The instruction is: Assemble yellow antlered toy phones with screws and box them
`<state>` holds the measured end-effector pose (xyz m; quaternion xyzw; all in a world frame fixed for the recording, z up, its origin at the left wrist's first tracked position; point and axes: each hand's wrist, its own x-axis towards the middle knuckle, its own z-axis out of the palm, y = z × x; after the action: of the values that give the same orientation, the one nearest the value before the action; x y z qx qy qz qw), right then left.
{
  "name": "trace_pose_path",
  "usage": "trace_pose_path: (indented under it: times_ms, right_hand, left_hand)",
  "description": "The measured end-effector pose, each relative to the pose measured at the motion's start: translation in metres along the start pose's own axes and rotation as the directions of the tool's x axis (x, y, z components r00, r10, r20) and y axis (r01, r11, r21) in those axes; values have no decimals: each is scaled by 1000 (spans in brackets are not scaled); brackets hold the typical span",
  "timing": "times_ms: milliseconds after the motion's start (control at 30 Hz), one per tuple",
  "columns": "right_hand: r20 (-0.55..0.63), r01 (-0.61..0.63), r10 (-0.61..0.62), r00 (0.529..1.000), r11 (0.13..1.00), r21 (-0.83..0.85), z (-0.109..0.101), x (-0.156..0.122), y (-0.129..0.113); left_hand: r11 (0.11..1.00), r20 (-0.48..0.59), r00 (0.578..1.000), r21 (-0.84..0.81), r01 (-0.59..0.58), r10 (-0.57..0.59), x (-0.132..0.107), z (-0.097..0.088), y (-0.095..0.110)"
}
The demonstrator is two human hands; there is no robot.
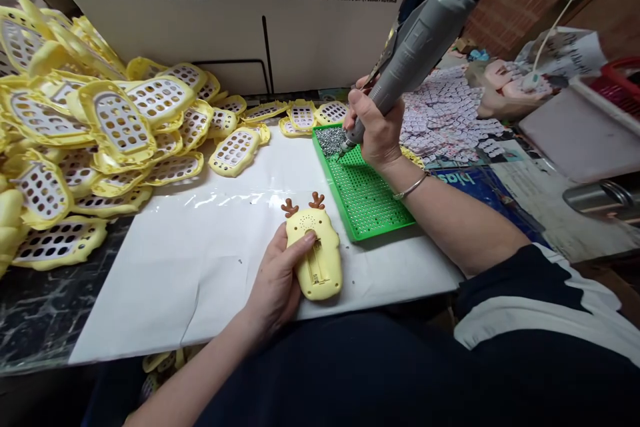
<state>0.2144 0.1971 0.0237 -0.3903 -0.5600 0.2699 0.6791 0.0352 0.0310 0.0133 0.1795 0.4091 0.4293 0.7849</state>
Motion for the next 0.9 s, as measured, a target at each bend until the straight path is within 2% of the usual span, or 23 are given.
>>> trace_pose_path:
  times_ms: [300, 400, 500, 633, 767, 900]
  right_hand:
    - [-59, 8, -6, 998, 1000, 29, 4, 0, -31]
    - [-74, 30, -17, 997, 983, 182, 10, -4, -58]
    - [-24, 37, -30, 999, 934, 356, 22, -23, -91]
    - [111, -90, 50, 993, 917, 389, 37, -60, -122]
    - [199, -140, 55, 978, 885, 445, 45, -80, -124]
    - [195, -168, 88, 977, 880, 444, 46, -84, -116]
  left_hand:
    - [1000, 14, 1000, 12, -14, 14, 0, 0, -2]
    - [999, 26, 999, 29, -30, 29, 0, 0, -4]
    - [999, 28, 999, 30, -42, 41, 1, 0, -5]
    - [997, 44, 997, 7, -70, 70, 3, -1, -7]
    - [995, 72, 992, -17, -99, 100, 4, -3, -8]
    - [995, 89, 991, -12, -96, 96, 4, -4, -9]
